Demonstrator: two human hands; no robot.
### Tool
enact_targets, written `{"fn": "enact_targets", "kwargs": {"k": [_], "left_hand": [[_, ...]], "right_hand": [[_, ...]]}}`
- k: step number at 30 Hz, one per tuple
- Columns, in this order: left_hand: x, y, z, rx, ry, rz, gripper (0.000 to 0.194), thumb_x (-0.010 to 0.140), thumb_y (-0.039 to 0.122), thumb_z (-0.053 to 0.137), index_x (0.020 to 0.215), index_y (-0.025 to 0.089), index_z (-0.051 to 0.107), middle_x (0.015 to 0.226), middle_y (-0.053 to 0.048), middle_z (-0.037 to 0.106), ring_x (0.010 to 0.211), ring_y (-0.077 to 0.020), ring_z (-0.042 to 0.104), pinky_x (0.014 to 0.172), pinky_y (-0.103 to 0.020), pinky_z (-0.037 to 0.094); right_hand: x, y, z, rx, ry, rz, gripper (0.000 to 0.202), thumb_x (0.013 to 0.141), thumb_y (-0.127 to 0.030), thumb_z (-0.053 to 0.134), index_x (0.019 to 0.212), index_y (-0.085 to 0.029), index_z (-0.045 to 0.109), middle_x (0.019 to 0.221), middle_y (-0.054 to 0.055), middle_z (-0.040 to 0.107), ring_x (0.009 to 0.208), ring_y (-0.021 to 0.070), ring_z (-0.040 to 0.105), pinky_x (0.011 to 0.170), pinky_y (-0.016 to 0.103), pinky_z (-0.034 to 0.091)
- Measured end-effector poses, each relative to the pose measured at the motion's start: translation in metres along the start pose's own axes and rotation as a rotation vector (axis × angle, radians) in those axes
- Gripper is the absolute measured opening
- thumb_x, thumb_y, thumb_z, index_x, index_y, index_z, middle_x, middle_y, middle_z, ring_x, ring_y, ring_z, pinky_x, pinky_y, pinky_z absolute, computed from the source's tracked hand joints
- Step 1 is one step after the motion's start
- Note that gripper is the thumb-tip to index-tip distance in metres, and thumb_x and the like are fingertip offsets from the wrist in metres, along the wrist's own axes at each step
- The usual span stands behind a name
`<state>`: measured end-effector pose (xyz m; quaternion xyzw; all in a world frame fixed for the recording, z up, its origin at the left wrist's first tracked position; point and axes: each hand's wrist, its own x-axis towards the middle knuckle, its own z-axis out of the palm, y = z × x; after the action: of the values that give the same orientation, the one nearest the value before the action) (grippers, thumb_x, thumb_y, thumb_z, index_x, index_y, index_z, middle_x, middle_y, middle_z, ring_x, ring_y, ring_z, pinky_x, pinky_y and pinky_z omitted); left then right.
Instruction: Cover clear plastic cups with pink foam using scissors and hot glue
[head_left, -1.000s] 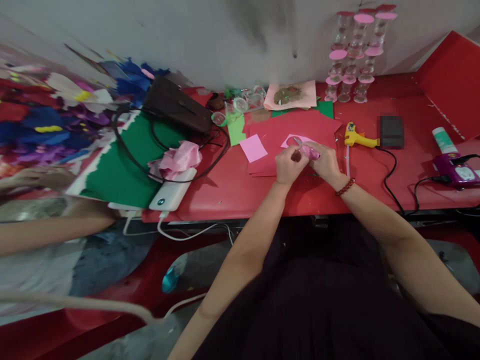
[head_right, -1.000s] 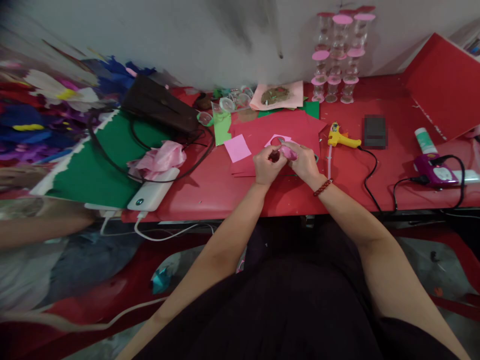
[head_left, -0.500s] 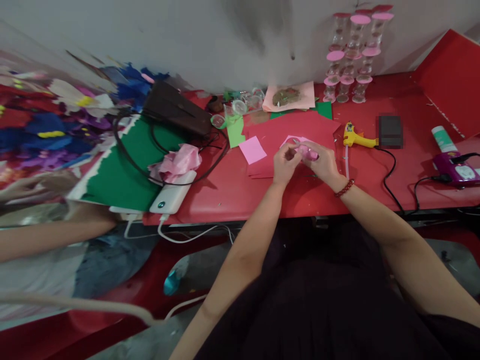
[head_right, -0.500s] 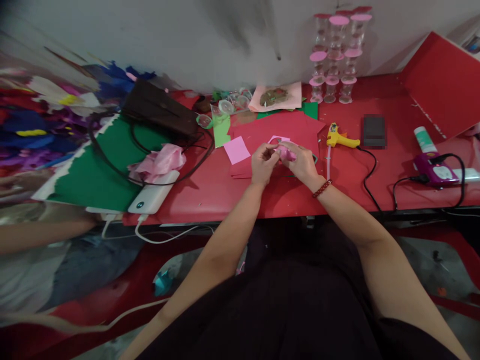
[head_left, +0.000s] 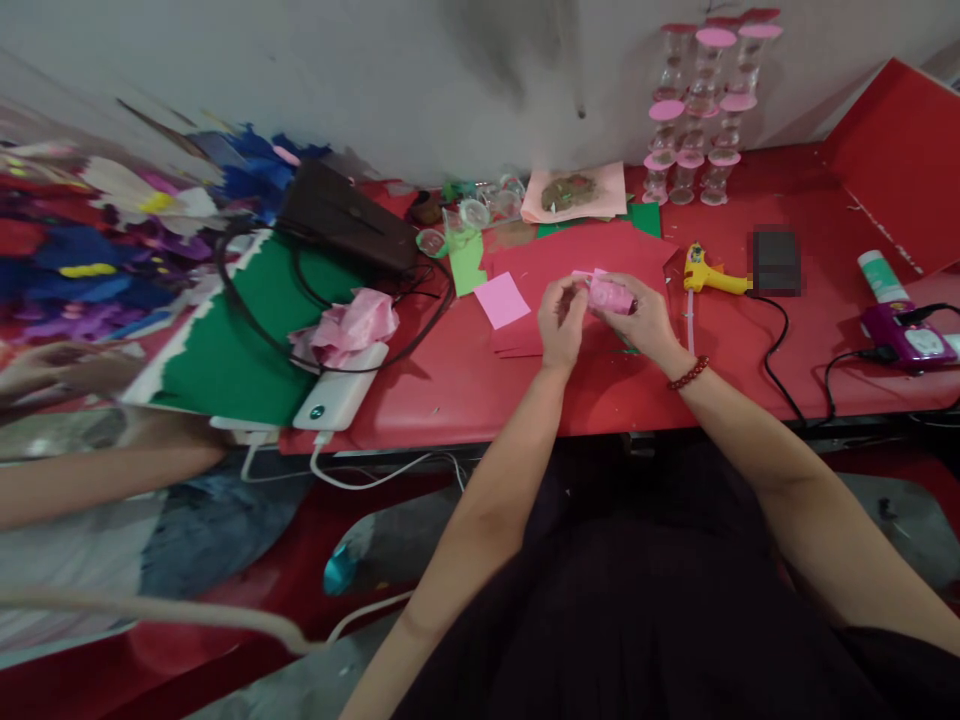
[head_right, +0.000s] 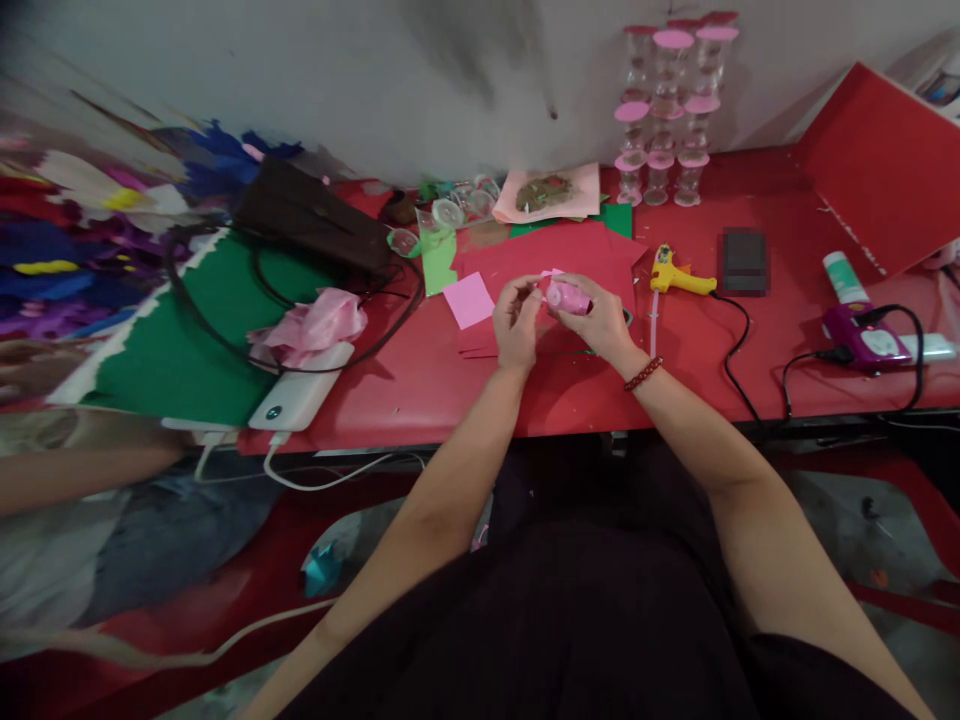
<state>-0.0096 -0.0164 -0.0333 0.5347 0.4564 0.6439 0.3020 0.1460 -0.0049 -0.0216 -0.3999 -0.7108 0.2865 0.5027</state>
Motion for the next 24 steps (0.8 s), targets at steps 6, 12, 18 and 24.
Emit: {"fn": "enact_targets", "kwargs": {"k": [6,12,18,24], "left_hand": [[0.005,0.005,-0.005,-0.338,-0.323,-0.365,0.051,0.088,0.071,0.066,0.110,0.026,0.076,0.117,-0.011,0.078,0.103,-0.0240,0.074,0.082,-0.037,0.060],[0.004,0.005,-0.006,-0.416,-0.333,-0.375,0.044,0.075,0.050,0.086,0.110,0.027,0.073,0.106,-0.005,0.078,0.086,-0.0170,0.073,0.086,-0.036,0.061],[0.003,-0.001,-0.002,-0.333,-0.265,-0.343,0.043,0.076,0.054,0.084,0.107,0.027,0.072,0.103,-0.006,0.078,0.083,-0.0167,0.071,0.077,-0.034,0.059],[0.006,-0.003,-0.002,-0.303,-0.230,-0.336,0.043,0.077,0.057,0.082,0.106,0.027,0.072,0.104,-0.006,0.079,0.086,-0.0174,0.073,0.075,-0.033,0.059]], "right_hand": [[0.005,0.013,-0.002,0.085,-0.056,-0.010,0.051,0.083,-0.033,0.085,0.132,-0.028,0.073,0.134,0.009,0.074,0.122,0.0267,0.069,0.110,0.047,0.055],[0.006,0.024,-0.002,-0.057,-0.013,-0.001,0.049,0.085,-0.032,0.084,0.134,-0.031,0.076,0.118,0.008,0.064,0.115,0.0257,0.063,0.107,0.047,0.054],[0.003,0.025,0.005,-0.075,-0.010,-0.022,0.049,0.080,-0.034,0.089,0.129,-0.035,0.078,0.123,0.007,0.058,0.119,0.0267,0.059,0.107,0.048,0.055],[0.000,0.020,0.004,-0.036,0.027,-0.053,0.047,0.084,-0.042,0.088,0.129,-0.034,0.078,0.130,0.009,0.059,0.112,0.0253,0.063,0.097,0.045,0.061]]}}
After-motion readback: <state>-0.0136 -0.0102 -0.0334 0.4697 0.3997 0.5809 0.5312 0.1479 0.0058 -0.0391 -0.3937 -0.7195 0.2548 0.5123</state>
